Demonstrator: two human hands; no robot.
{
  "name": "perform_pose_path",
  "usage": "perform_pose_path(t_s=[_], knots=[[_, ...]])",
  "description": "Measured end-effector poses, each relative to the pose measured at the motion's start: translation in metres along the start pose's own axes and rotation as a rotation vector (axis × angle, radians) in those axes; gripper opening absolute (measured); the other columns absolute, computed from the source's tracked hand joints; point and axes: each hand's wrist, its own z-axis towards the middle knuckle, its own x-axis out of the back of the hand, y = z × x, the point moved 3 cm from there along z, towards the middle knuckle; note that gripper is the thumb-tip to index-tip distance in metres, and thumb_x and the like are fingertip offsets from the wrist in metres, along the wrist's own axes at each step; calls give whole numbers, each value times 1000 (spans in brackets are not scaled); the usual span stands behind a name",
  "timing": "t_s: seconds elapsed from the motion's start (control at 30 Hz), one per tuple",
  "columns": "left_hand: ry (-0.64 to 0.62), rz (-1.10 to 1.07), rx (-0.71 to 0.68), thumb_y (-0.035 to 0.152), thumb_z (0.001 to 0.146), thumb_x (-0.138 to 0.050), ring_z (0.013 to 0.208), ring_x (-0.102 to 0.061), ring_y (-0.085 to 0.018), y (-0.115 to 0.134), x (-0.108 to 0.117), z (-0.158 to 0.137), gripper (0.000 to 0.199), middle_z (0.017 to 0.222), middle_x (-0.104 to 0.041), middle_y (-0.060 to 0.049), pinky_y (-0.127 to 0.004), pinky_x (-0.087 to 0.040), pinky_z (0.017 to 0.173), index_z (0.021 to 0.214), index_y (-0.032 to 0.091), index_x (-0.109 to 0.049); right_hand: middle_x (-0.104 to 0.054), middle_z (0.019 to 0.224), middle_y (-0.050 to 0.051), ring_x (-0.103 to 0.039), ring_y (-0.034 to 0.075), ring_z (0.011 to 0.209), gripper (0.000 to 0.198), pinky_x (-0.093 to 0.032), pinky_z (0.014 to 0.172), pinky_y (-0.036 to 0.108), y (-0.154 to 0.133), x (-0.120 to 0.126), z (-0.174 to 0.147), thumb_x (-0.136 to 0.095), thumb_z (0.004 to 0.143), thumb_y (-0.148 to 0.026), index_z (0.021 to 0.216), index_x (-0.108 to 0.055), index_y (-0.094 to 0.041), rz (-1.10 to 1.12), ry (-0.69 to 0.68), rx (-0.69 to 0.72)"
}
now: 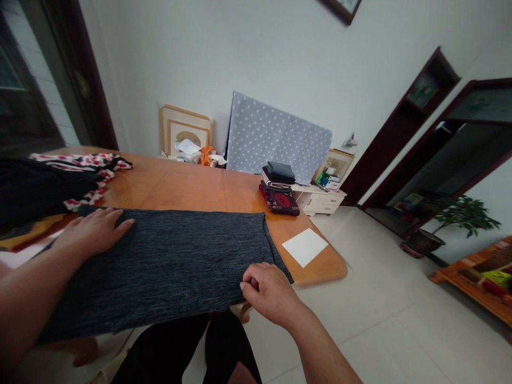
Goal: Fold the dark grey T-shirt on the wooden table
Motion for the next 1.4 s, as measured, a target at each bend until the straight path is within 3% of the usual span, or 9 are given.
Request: perform_pose_path(t_s=[0.07, 0.13, 0.23, 0.37, 0.57, 0.63, 0.83, 1.13, 1.4], knots=[[-8, 8, 14, 66, 91, -25, 131, -44, -39, 0, 1, -1, 77, 143, -49, -21, -60, -35, 102, 138, 11, -52, -70, 96, 5, -61, 19, 93, 18, -45, 83, 34, 7, 1, 4, -53, 94, -35, 99, -67, -24, -24, 96, -37], [-16, 16, 25, 66, 91, -24, 130, -45, -39, 1, 2, -2, 77, 143, -49, -22, -60, -34, 102, 138, 11, -52, -63, 129, 11, -54, 24, 121, 38, -41, 101, 40, 15, -2, 7, -47, 97, -43, 125, -62, -22, -78, 117, -79], [-25, 23, 46, 65, 92, -23, 134, -41, -36, 2, 3, -4, 75, 147, -46, -21, -57, -33, 105, 139, 13, -50, -39, 155, 13, -30, 28, 145, 62, -23, 117, 48, 30, -14, 8, -38, 98, -55, 148, -44, -18, -150, -35, -167], [-14, 44, 65, 61, 95, -23, 138, -36, -32, 3, 2, -6, 69, 150, -44, -15, -55, -30, 107, 141, 15, -47, -32, 158, 13, -22, 27, 149, 73, -13, 121, 51, 43, -17, 11, -27, 97, -65, 151, -40, -17, -162, -139, -263], [-51, 60, 111, 61, 95, -24, 141, -33, -29, 2, 2, -5, 68, 154, -41, -13, -53, -28, 110, 143, 17, -45, -18, 163, 12, -12, 23, 152, 80, -16, 122, 40, 45, -10, 47, -21, 97, -65, 155, -29, -11, -144, 92, -265], [-50, 58, 98, 61, 95, -24, 141, -34, -28, 3, 4, -7, 67, 154, -42, -12, -53, -28, 110, 142, 18, -46, -12, 164, 13, -6, 24, 152, 82, -14, 122, 41, 52, -19, 57, -20, 97, -65, 156, -23, -8, -172, 88, -280], [-17, 17, 101, 63, 92, -25, 143, -32, -33, 5, 7, -11, 73, 154, -41, -14, -54, -29, 111, 142, 16, -48, -17, 162, 18, -9, 31, 151, 87, -4, 121, 51, 80, -41, 70, -18, 95, -68, 155, -27, -6, -289, -85, -423], [37, -30, 116, 63, 89, -30, 145, -28, -36, 2, 3, -12, 76, 155, -40, -16, -59, -25, 113, 145, 15, -47, -19, 163, 15, -12, 26, 151, 79, -11, 122, 41, 68, -24, 158, -13, 99, -61, 155, -26, -6, -252, 65, -275], [-9, -53, 181, 68, 90, -25, 147, -22, -39, 4, 8, -18, 77, 159, -33, -13, -76, -9, 109, 148, 21, -44, -15, 163, 15, -7, 28, 152, 88, -7, 122, 44, 120, -56, 183, -16, 95, -69, 156, -22, -6, -287, -112, -402]])
